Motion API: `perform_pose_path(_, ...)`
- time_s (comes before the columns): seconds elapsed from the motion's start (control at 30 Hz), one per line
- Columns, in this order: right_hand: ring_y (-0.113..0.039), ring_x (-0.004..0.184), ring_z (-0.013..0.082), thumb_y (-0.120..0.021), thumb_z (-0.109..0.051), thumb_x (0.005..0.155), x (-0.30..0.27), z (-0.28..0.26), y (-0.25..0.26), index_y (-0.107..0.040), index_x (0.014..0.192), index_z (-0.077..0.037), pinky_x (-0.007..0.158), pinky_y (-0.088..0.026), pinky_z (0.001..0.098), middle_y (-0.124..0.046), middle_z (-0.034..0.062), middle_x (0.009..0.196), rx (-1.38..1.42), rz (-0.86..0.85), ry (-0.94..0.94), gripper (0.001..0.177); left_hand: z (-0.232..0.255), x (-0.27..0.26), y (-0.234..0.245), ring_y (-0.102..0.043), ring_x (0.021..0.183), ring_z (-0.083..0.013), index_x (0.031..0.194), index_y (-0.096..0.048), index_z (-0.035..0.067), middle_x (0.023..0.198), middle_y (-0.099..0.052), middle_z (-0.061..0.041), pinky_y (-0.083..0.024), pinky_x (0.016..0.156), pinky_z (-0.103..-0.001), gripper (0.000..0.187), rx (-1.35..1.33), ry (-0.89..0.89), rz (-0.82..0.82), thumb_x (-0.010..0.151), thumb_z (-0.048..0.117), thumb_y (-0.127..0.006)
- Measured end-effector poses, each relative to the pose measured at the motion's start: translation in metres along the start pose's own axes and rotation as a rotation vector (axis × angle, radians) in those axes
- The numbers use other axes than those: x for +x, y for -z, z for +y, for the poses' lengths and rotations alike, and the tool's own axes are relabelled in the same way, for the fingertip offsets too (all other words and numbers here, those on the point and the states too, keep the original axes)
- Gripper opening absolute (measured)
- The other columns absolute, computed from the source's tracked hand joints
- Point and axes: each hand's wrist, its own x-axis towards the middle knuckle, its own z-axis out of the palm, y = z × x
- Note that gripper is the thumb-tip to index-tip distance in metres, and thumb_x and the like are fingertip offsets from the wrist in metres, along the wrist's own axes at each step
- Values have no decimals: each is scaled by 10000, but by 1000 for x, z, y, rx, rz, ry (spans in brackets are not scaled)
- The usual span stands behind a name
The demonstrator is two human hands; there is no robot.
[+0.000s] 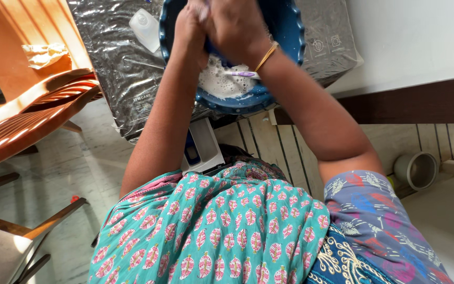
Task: The person scrubs a blue object and a cloth in a bowl of soapy water using a toothbrush.
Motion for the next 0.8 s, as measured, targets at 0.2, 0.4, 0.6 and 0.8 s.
perform_pose_path(0.2,-87,1575,390,-404,-522,1155,-33,-51,18,-216,1646,103,1297,-86,521,-162,311,1701,-101,-197,27,817,-4,5,9,-727,988,-249,1223,-625,-20,1120,-723,-140,-626,871,-413,640,-188,29,130,929,547,-657)
perform_pose_path(0.4,-747,1164,221,-447,-353,1046,-47,-1,49,-746,1208,-61,1065,-588,383,-762,140,1244,593,-366,-120,448,20,-12,0,-743,851,-231,1176,-639,-20,987,-735,-119,-654,763,-403,701,75,72,231,909,625,-590)
perform_pose_path(0.6,-691,834,114,-515,-301,1126,-6,107,-26,-724,1052,-86,808,-594,283,-720,52,913,827,-281,-504,309,31,-23,-10,-715,862,-183,1213,-657,-7,988,-736,-72,-638,778,-354,733,123,20,212,892,651,-617)
perform_pose_path(0.8,-634,655,-8,-677,-261,980,15,116,-118,-739,934,-98,612,-541,221,-673,-104,791,581,-165,-423,181,24,-26,-2,-690,870,-154,1243,-634,21,996,-708,-48,-623,787,-333,649,144,-74,181,953,600,-604)
